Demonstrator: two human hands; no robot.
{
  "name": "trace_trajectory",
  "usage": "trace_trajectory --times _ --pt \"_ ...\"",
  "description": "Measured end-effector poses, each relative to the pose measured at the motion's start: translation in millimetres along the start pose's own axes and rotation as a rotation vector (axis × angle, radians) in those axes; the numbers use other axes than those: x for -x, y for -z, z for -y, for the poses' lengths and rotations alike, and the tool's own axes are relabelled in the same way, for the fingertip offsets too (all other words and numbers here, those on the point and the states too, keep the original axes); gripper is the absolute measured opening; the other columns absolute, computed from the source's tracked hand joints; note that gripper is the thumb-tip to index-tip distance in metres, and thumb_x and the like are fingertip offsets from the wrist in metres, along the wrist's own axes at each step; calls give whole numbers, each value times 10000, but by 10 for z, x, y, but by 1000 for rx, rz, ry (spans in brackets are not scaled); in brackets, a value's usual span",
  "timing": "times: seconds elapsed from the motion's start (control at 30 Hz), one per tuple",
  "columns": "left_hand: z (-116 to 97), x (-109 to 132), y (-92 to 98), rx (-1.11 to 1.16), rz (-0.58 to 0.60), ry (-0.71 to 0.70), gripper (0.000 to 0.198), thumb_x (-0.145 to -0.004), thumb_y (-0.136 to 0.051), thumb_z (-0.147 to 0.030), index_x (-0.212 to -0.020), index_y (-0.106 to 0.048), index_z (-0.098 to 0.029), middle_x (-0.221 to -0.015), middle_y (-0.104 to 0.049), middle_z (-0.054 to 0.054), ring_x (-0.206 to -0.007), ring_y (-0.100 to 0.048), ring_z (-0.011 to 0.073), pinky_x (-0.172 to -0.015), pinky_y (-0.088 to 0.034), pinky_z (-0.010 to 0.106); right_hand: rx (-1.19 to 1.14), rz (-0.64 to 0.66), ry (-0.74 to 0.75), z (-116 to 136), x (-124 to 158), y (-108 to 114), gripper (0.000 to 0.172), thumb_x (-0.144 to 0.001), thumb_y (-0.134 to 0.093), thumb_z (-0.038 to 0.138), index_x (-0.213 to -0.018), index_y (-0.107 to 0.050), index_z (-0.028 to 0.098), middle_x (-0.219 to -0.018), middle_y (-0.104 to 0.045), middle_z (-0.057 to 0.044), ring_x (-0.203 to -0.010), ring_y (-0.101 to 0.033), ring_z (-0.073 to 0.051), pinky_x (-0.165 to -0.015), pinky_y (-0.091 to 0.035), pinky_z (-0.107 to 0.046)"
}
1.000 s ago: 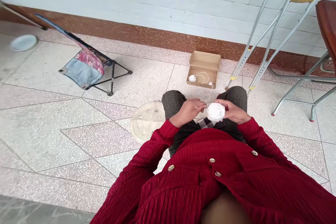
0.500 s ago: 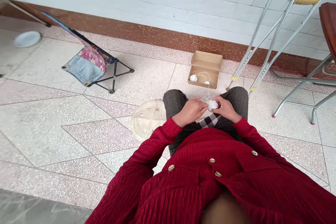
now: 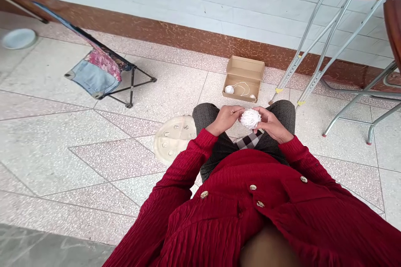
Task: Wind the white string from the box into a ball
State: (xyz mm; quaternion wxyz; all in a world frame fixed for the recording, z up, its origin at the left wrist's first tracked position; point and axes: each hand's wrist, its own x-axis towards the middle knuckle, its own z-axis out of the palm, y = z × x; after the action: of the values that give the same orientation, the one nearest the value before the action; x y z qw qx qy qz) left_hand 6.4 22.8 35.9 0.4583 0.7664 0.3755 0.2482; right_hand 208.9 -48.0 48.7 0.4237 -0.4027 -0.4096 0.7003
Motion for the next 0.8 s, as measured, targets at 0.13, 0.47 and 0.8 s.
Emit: trace_trajectory --times 0.13,0.47,0.8 --pt "17 13 -80 45 -22 42 271 -885 -504 -251 -870 -746 -131 -782 -715 24 -717 -617 154 -668 -447 241 -3 -34 19 38 -13 -83 653 -687 -841 268 -1270 -549 302 -902 -670 13 -722 -622 -164 -567 -566 -274" --pt "219 125 -300 6 81 55 395 -985 -468 -320 -675 -639 -145 -644 -659 -4 -604 -562 113 -676 -420 225 -48 -165 -39 211 22 -14 534 -693 -813 307 -1159 -557 270 -917 -697 9 -710 -700 -168 -569 -564 -262" --pt "34 325 -293 -273 217 -86 395 -1008 -446 -342 -697 -624 -175 -653 -633 21 -649 -579 150 -675 -414 254 278 -533 138 316 -141 456 503 -708 -764 359 -1135 -513 274 -827 -655 29 -626 -604 -142 -554 -485 -257"
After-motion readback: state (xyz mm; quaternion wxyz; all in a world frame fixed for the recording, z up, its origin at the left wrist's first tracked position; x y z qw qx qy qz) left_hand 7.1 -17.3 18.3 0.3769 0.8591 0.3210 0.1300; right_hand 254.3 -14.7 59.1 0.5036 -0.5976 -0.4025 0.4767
